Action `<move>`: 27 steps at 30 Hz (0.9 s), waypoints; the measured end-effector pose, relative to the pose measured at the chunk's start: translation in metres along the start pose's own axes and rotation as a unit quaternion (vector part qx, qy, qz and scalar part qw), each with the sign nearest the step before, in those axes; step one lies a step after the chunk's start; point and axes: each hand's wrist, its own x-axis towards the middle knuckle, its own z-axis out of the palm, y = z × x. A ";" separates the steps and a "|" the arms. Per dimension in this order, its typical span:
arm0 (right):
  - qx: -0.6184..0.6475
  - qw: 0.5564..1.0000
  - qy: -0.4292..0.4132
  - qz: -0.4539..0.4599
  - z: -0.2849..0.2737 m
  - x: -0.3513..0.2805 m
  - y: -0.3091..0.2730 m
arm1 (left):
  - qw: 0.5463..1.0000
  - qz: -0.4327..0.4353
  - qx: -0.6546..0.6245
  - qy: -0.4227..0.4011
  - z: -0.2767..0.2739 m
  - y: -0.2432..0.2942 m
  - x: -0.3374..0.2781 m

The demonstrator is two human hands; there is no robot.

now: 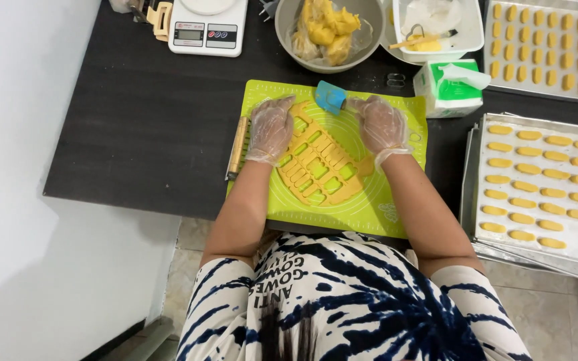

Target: Gathering leftover dough scraps from a silicone mat using a scraper and hands to form a new ball of dough.

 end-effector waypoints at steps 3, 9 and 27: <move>-0.012 0.999 -0.031 0.034 -0.002 0.011 -0.009 | 1.000 0.002 -0.004 0.000 0.001 -0.001 -0.002; 0.052 0.996 -0.056 -0.041 0.008 0.020 -0.010 | 1.000 0.000 -0.001 -0.017 -0.001 -0.002 -0.001; 0.100 0.989 0.038 -0.097 -0.005 0.004 -0.014 | 0.999 0.036 -0.011 0.000 -0.004 -0.014 0.006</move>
